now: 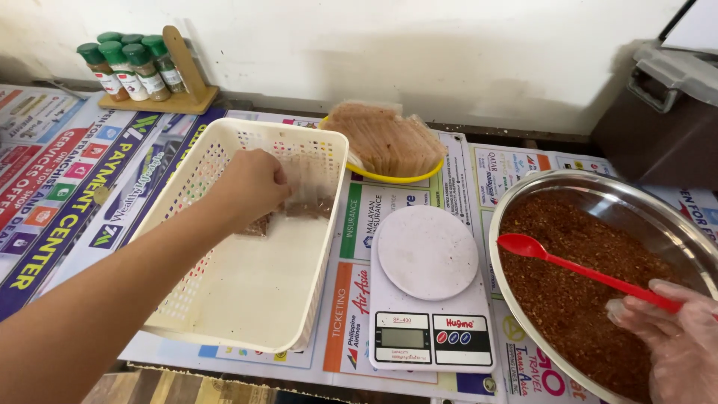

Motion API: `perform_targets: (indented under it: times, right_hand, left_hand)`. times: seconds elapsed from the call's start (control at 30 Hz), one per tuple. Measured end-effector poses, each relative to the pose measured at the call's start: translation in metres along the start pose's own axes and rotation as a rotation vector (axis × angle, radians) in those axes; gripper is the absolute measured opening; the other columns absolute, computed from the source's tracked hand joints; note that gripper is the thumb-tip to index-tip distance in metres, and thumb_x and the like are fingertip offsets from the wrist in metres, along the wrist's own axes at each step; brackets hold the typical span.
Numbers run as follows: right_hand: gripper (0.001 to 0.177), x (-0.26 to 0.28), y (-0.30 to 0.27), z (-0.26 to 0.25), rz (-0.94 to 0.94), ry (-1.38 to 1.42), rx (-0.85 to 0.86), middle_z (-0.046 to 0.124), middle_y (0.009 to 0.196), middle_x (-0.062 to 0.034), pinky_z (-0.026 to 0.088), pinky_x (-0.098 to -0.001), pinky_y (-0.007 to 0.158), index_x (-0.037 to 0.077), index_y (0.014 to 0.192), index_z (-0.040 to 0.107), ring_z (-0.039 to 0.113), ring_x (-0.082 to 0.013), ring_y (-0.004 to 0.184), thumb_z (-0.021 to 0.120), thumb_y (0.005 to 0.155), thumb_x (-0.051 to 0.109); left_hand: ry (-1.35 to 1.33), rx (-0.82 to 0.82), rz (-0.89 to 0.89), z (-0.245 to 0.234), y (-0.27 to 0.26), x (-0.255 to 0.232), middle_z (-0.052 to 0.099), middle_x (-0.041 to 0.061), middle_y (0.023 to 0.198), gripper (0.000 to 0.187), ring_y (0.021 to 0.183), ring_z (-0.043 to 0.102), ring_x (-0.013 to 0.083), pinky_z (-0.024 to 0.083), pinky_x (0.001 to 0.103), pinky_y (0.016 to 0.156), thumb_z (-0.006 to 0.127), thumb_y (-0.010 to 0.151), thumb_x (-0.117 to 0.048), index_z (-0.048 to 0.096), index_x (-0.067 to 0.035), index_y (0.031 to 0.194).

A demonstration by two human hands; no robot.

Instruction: Packaging granular material into small plastic bags and weighing them on a digital scale

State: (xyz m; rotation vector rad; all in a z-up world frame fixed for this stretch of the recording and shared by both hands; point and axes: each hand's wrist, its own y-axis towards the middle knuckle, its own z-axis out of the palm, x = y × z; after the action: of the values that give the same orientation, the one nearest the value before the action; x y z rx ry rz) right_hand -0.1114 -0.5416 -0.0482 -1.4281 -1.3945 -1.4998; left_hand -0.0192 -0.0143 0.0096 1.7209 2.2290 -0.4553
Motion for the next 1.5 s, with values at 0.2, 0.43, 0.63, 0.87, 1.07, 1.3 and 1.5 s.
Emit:
perform_targets:
  times: [0.2,0.43,0.63,0.87,1.07,1.3,1.5]
  right_hand:
    - [0.044,-0.003,0.003,-0.004,0.031,0.027,0.011,0.061,0.113,-0.0273,0.056,-0.0456,0.102,-0.009,0.143,0.048,0.067,-0.0429,0.106,0.036,0.126,0.030]
    - [0.040,-0.013,0.003,-0.008,-0.015,0.034,0.000,0.064,0.112,-0.0231,0.060,-0.0437,0.101,-0.007,0.139,0.053,0.069,-0.0393,0.103,0.039,0.127,0.029]
    - [0.041,-0.024,0.006,-0.015,0.005,0.052,0.011,0.062,0.113,-0.0291,0.057,-0.0448,0.099,-0.010,0.143,0.049,0.067,-0.0442,0.105,0.035,0.129,0.025]
    - [0.039,-0.010,0.002,-0.006,-0.007,0.042,-0.007,0.063,0.112,-0.0226,0.060,-0.0432,0.103,-0.006,0.140,0.053,0.069,-0.0378,0.104,0.039,0.128,0.029]
    - [0.040,-0.012,0.002,-0.008,-0.003,0.034,0.007,0.062,0.115,-0.0250,0.058,-0.0466,0.104,-0.007,0.143,0.050,0.067,-0.0400,0.108,0.037,0.126,0.027]
    - [0.041,-0.021,0.004,-0.014,-0.027,0.054,0.030,0.061,0.117,-0.0267,0.057,-0.0468,0.105,-0.009,0.146,0.048,0.066,-0.0415,0.109,0.035,0.126,0.024]
    - [0.043,-0.004,0.000,-0.005,0.016,0.033,0.012,0.060,0.115,-0.0237,0.057,-0.0485,0.107,-0.006,0.145,0.048,0.066,-0.0402,0.107,0.038,0.123,0.030]
  left_hand:
    - [0.490,0.357,-0.058,-0.044,-0.044,-0.058,0.072,0.003,0.052,0.056,0.054,0.071,0.0172,0.056,0.037,0.075,0.054,0.094,-0.046,0.070,-0.010,0.054]
    - [0.461,0.625,0.205,0.009,-0.007,-0.015,0.064,-0.001,0.143,0.050,0.130,0.060,0.0272,0.048,0.041,0.110,0.056,0.091,-0.022,0.061,-0.026,0.141]
    - [0.439,0.496,0.280,0.007,0.009,-0.001,0.072,0.002,0.128,0.044,0.116,0.067,0.0275,0.052,0.041,0.097,0.048,0.091,-0.012,0.071,-0.024,0.126]
    - [0.518,0.745,0.031,-0.019,0.001,-0.001,0.081,0.001,0.087,0.044,0.080,0.075,0.0142,0.054,0.032,0.078,0.041,0.082,-0.006,0.080,-0.016,0.098]
    - [1.048,0.890,0.545,0.045,0.051,0.085,0.071,0.005,0.115,0.029,0.106,0.067,0.0274,0.054,0.042,0.090,0.052,0.093,-0.015,0.070,-0.016,0.116]
    - [0.926,0.775,0.208,0.017,0.019,0.054,0.073,0.007,0.113,0.038,0.099,0.069,0.0279,0.056,0.039,0.086,0.044,0.088,-0.006,0.072,-0.007,0.113]
    - [0.727,0.693,0.090,0.009,0.016,0.050,0.066,0.004,0.136,0.051,0.126,0.063,0.0276,0.053,0.041,0.104,0.044,0.085,-0.008,0.065,-0.015,0.131]
